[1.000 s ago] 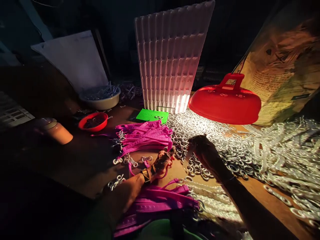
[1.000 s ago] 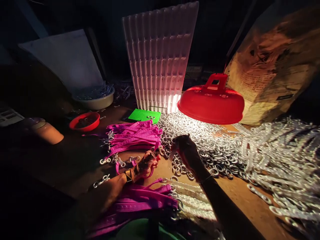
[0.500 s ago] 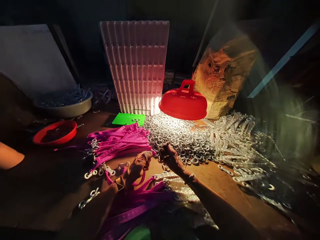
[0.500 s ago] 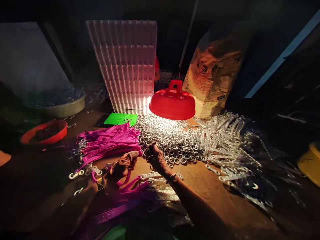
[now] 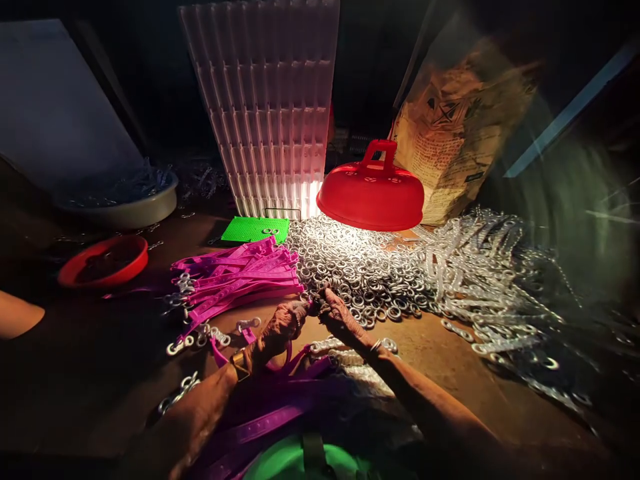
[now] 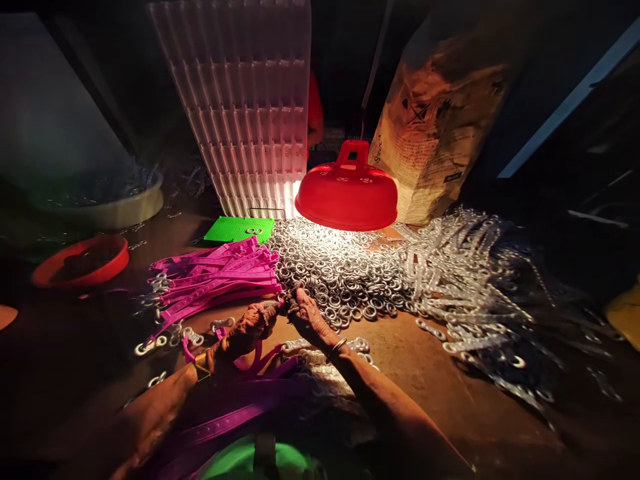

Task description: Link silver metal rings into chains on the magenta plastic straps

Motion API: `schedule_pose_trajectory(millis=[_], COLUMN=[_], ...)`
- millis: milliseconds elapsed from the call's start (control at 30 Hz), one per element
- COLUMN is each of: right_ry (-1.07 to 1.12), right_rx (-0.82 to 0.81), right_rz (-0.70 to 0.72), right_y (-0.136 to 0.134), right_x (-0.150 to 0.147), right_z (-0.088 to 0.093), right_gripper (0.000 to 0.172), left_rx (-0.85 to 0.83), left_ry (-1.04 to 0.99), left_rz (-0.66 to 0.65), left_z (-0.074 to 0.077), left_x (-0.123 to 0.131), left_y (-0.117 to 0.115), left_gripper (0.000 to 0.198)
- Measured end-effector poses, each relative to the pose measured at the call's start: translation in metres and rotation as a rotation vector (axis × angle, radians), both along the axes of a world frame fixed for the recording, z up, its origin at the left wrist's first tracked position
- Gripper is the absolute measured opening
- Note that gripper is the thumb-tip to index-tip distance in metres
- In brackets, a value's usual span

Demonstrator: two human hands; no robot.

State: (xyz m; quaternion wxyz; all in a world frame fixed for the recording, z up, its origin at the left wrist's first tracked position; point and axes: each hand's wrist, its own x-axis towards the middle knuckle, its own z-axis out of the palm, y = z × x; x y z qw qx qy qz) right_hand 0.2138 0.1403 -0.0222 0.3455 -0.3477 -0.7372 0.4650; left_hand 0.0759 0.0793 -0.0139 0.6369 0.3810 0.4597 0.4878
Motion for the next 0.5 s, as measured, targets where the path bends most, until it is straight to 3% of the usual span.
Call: schedule_pose_trajectory(millis=[133,233,367,500], right_ry=[-0.016,-0.064,-0.290,-0.486], right_rx=[0.033,0.108,0.209,0.316], right_rz=[0.015,0.040,0.209,0.265], right_y=[0.007,0.006,-0.013,-0.057], right_x=[-0.001,0.000,0.008,0.026], right_z=[0.003,0.016,0.051,0.079], right_gripper=[0.013,0.020,0.026,0.027], left_rx=[-0.037,-0.107,-0.149,-0.172], left_ry=[0.176,0.191,0.148,0.264], left_rz=[0.058,0.065,0.005,-0.136], left_z=[0.002,0.011,0.044,0.079], left_x=[0.003,0.000,-0.013,-0.019], left_y=[0.002,0.004,-0.002,-0.024], left_gripper=[0.023,0.019,0.017,0.022])
